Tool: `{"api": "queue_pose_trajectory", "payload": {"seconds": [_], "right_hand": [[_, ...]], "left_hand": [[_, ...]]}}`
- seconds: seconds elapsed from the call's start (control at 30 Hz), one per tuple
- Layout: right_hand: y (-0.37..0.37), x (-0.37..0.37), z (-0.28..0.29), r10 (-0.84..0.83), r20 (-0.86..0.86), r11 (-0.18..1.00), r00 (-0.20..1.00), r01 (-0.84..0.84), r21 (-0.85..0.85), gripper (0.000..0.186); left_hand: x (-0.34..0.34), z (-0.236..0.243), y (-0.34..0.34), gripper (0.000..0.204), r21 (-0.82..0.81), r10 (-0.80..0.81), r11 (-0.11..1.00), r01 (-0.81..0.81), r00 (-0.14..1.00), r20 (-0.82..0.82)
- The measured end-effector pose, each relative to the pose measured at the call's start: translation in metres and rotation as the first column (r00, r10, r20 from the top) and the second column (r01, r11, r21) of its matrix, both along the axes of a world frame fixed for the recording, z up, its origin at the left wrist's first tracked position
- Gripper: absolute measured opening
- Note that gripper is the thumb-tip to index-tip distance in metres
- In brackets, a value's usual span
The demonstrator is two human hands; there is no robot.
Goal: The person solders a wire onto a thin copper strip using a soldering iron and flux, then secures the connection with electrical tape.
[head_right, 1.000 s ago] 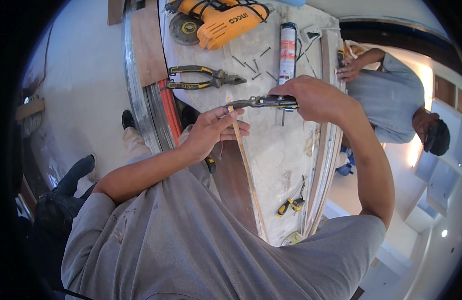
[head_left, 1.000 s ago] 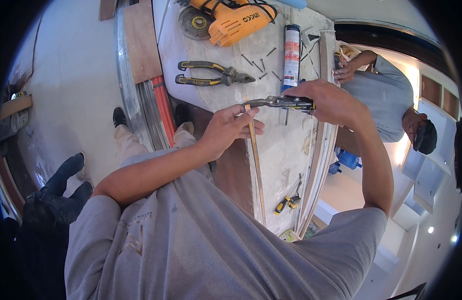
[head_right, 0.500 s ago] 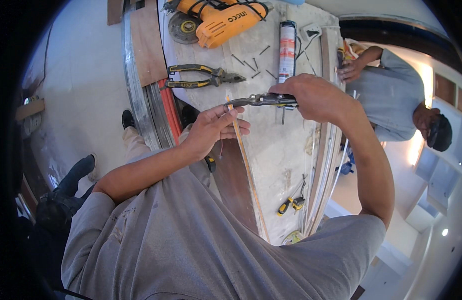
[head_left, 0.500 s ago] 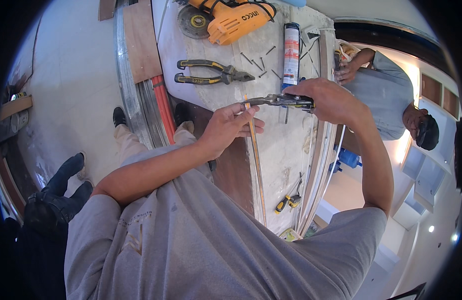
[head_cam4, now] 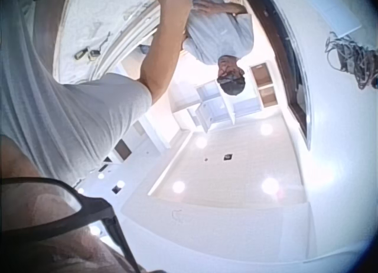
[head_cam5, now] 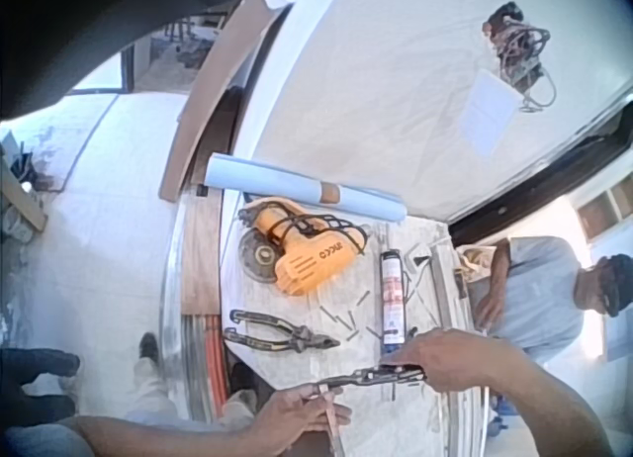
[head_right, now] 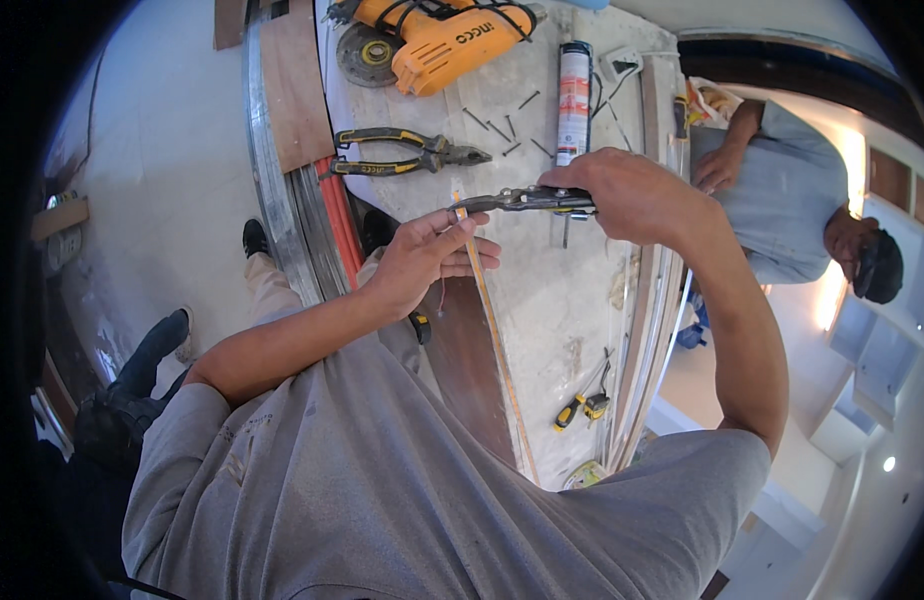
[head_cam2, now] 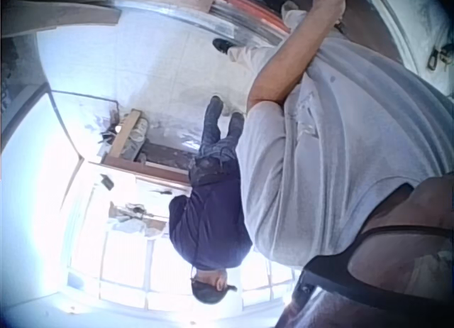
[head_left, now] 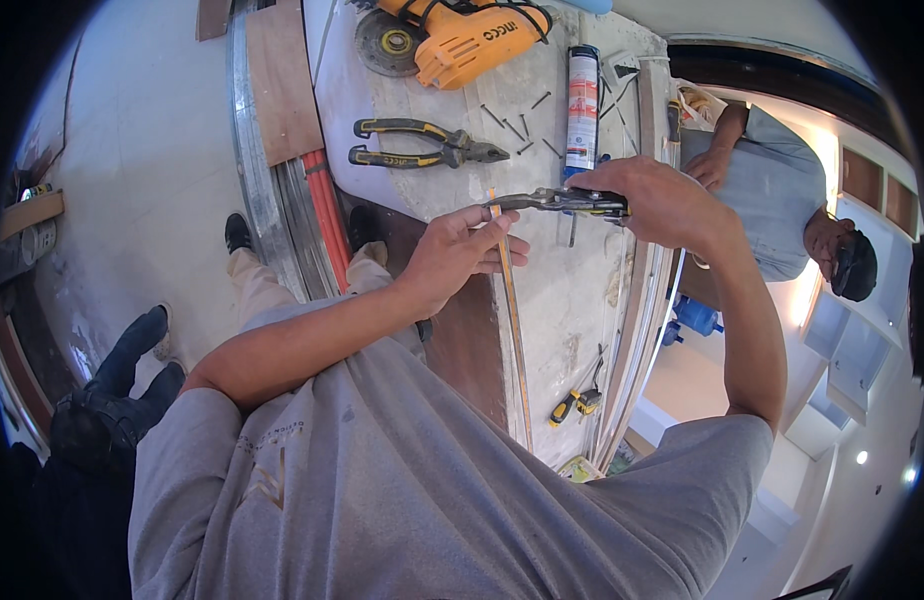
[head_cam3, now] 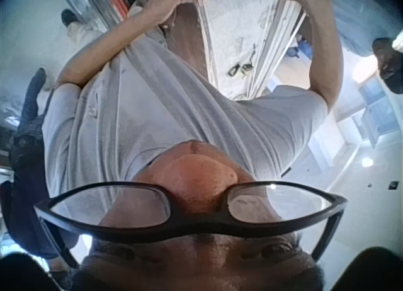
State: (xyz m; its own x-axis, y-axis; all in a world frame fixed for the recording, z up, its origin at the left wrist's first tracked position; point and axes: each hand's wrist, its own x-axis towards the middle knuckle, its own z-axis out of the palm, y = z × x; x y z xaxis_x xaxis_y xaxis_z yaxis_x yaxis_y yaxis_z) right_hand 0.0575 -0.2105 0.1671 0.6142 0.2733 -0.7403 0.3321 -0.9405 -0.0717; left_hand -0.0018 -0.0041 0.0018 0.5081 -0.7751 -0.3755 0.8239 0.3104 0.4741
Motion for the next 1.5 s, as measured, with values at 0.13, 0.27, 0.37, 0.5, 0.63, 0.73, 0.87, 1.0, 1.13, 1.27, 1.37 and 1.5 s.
{"api": "queue_pose_trajectory", "payload": {"seconds": [0.13,0.27,0.37,0.5,0.63,0.73,0.87,1.0,1.13,1.27,1.37,1.5], "right_hand": [[0.0045,0.0005,0.0038,-0.046,-0.016,0.999,0.999,0.046,-0.011,0.052],[0.0055,0.0017,0.0044,-0.046,-0.02,0.998,0.999,0.045,-0.031,0.062],[0.0086,0.0024,0.0059,-0.062,-0.012,0.998,0.998,0.061,-0.02,0.052],[0.0081,0.004,0.0054,-0.072,-0.024,0.997,0.997,0.072,-0.006,0.052],[0.004,0.0041,0.003,-0.094,-0.053,0.996,0.994,0.094,0.004,0.054],[0.0009,0.003,0.0018,-0.091,-0.058,0.996,0.994,0.091,-0.011,0.059],[0.0032,0.0003,0.0055,-0.065,-0.04,0.998,0.997,0.064,-0.027,0.065],[0.0037,-0.0022,0.0054,-0.056,-0.024,0.997,0.998,0.055,-0.053,0.066],[0.002,-0.0026,0.0048,-0.042,-0.024,0.997,0.999,0.04,-0.065,0.066],[0.0029,-0.0018,0.0052,-0.027,-0.022,0.998,0.999,0.026,-0.055,0.066],[0.0026,-0.0015,0.0042,-0.024,-0.025,0.998,0.999,0.023,-0.059,0.066],[0.0043,-0.0008,0.0039,-0.021,-0.027,0.997,0.999,0.018,-0.079,0.066]], "left_hand": [[-0.0007,-0.0013,-0.0005,0.042,-0.008,0.006,1.0,-0.006,1.0,-0.008],[-0.0003,-0.0003,-0.0007,0.041,-0.001,0.005,1.0,-0.005,1.0,-0.006],[0.0002,0.0003,0.0004,0.04,0.011,0.002,1.0,-0.002,1.0,0.0],[0.0001,0.0009,0.0013,0.039,-0.008,0.008,1.0,-0.008,1.0,0.011],[-0.0004,0.0001,0.0007,0.039,-0.014,0.005,1.0,-0.004,1.0,0.018],[-0.0006,-0.0009,0.0006,0.039,-0.015,0.003,1.0,-0.003,1.0,0.017],[-0.0013,-0.0014,-0.0002,0.04,-0.024,0.01,1.0,-0.01,1.0,0.006],[-0.0006,0.0011,-0.0012,0.042,-0.006,0.001,1.0,-0.001,1.0,0.001],[-0.001,0.0007,-0.0028,0.042,-0.008,0.019,1.0,-0.02,0.999,-0.029],[-0.0008,0.0009,-0.0031,0.042,-0.003,0.017,1.0,-0.018,0.999,-0.044],[-0.0014,-0.0009,-0.0036,0.041,-0.008,0.02,1.0,-0.021,0.999,-0.034],[-0.0011,-0.0014,-0.0031,0.041,-0.011,0.023,1.0,-0.023,0.999,-0.039]]}}
